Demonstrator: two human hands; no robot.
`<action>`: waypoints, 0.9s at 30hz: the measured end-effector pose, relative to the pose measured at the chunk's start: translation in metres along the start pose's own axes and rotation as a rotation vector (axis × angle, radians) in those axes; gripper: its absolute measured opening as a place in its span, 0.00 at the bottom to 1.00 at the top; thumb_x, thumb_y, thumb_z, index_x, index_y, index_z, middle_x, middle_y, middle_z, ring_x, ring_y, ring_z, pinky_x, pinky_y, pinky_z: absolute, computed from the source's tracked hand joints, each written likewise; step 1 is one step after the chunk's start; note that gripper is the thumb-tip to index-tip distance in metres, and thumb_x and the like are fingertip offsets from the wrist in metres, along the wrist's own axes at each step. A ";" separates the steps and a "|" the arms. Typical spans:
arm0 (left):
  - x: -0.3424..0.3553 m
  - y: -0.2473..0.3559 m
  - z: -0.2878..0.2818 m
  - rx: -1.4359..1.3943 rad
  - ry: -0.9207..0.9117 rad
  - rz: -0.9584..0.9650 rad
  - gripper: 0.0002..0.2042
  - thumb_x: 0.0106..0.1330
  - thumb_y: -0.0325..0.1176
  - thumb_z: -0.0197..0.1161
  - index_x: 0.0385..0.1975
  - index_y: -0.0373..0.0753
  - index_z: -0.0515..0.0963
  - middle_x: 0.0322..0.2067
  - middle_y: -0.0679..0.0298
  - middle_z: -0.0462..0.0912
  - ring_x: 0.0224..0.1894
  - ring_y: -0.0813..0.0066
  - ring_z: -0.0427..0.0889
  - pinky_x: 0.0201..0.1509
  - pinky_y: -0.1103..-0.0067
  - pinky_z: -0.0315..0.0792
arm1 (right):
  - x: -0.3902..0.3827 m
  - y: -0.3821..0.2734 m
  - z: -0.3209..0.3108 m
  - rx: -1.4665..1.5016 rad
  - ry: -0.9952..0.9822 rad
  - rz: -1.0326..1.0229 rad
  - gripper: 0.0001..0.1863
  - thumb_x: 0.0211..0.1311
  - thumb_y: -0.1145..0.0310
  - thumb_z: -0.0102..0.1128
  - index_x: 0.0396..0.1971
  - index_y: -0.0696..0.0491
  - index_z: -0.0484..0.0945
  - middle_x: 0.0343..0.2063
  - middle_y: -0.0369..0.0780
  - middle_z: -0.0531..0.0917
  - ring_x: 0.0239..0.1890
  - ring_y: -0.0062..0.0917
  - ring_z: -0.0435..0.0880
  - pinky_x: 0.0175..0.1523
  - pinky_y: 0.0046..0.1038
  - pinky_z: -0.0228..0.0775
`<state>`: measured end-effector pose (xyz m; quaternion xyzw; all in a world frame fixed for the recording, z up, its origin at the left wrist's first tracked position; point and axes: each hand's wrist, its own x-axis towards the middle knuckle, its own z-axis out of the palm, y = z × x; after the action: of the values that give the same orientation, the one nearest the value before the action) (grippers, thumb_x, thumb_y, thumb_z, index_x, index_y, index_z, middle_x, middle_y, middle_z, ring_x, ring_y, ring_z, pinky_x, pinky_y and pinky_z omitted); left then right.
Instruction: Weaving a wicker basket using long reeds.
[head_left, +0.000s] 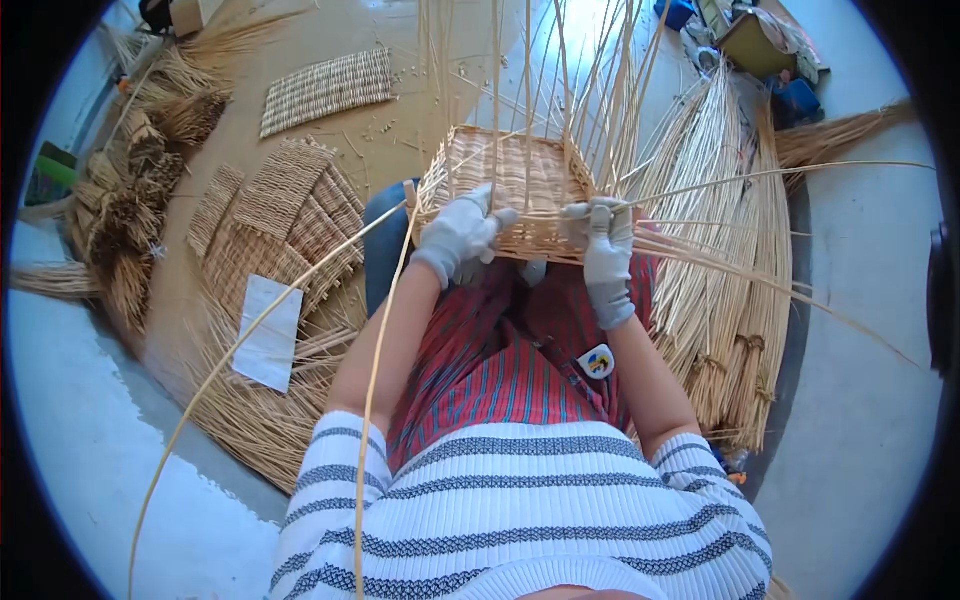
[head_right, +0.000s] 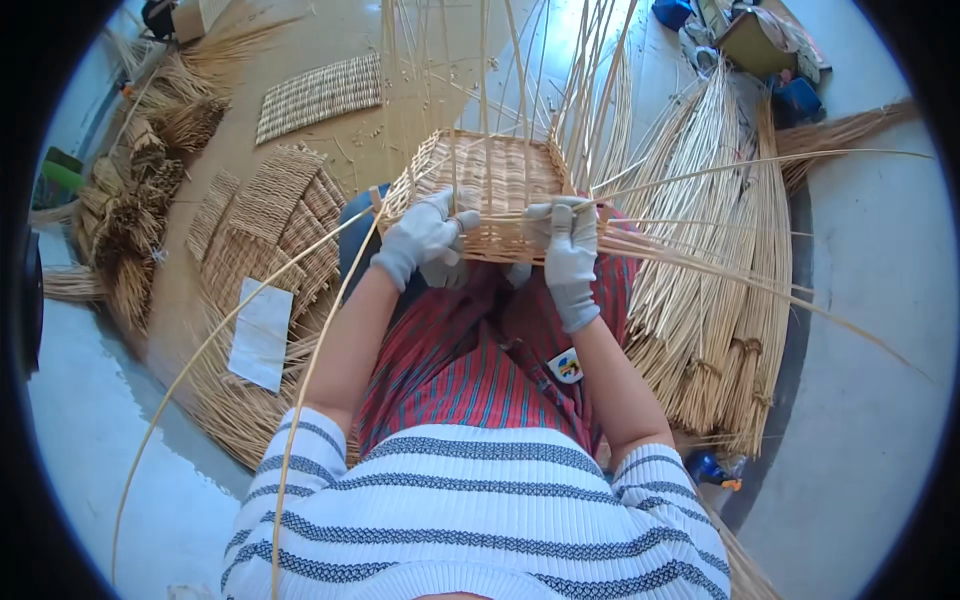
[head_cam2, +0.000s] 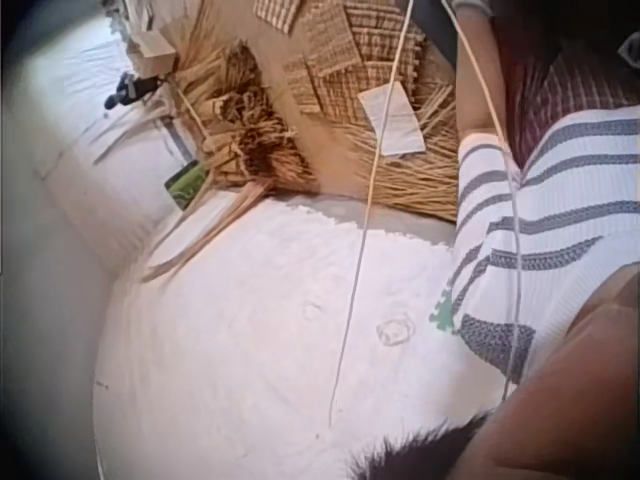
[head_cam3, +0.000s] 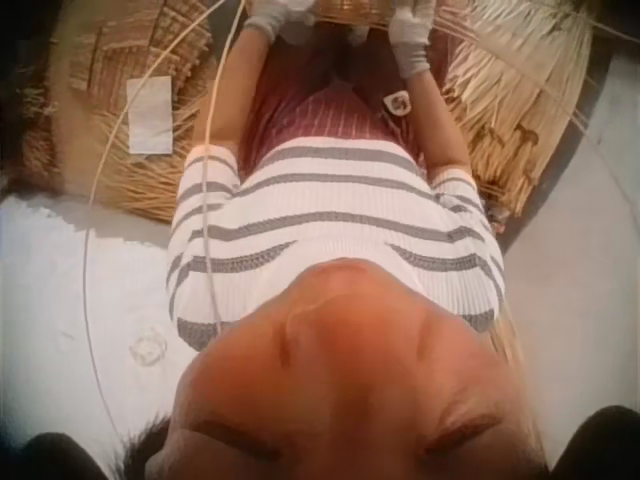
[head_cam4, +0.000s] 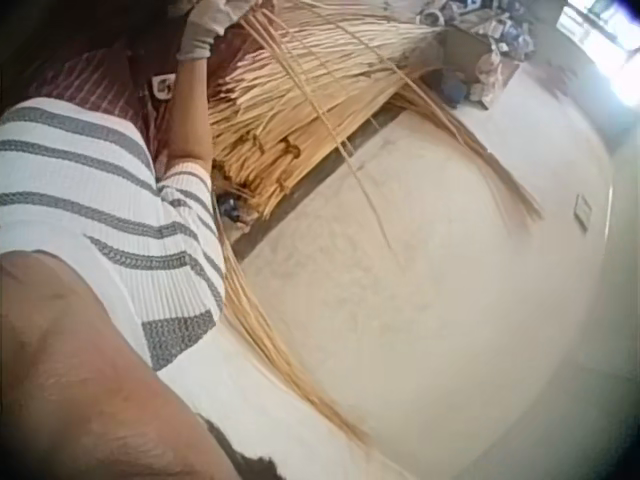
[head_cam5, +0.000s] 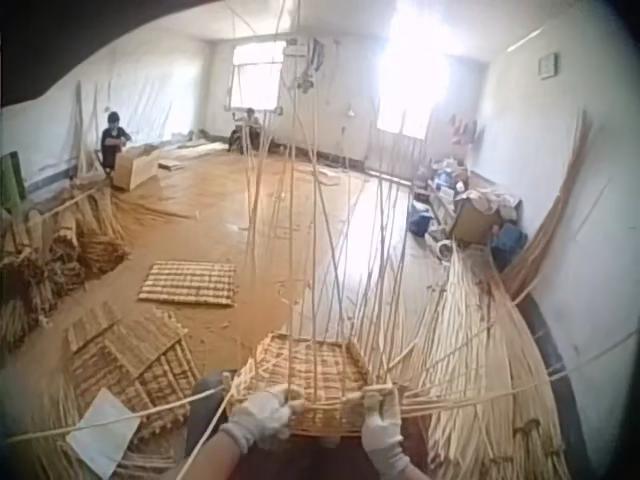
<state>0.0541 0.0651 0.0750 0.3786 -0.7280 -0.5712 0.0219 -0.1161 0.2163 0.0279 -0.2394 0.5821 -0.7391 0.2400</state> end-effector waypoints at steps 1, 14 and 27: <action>0.003 -0.002 0.002 -0.151 0.006 0.042 0.15 0.70 0.39 0.62 0.47 0.33 0.75 0.27 0.56 0.85 0.25 0.69 0.86 0.28 0.74 0.80 | 0.007 -0.011 0.012 -0.092 0.047 0.029 0.07 0.79 0.66 0.46 0.43 0.53 0.69 0.36 0.40 0.85 0.40 0.27 0.87 0.46 0.32 0.84; 0.014 -0.006 0.003 -0.300 0.085 -0.073 0.13 0.70 0.38 0.64 0.43 0.34 0.79 0.30 0.61 0.84 0.24 0.75 0.85 0.23 0.78 0.81 | 0.021 -0.032 -0.002 0.031 -0.125 -0.365 0.18 0.80 0.69 0.40 0.65 0.52 0.60 0.35 0.42 0.83 0.40 0.28 0.84 0.51 0.32 0.79; 0.019 0.025 0.015 -0.017 1.012 0.621 0.18 0.61 0.38 0.73 0.47 0.38 0.76 0.36 0.56 0.84 0.36 0.71 0.84 0.40 0.76 0.76 | -0.020 -0.067 -0.037 -0.092 0.171 -0.082 0.08 0.76 0.66 0.53 0.46 0.53 0.74 0.39 0.41 0.84 0.43 0.26 0.85 0.47 0.28 0.82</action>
<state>0.0205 0.0683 0.0837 0.3732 -0.6990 -0.2922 0.5354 -0.1297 0.2704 0.0844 -0.2101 0.6233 -0.7386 0.1478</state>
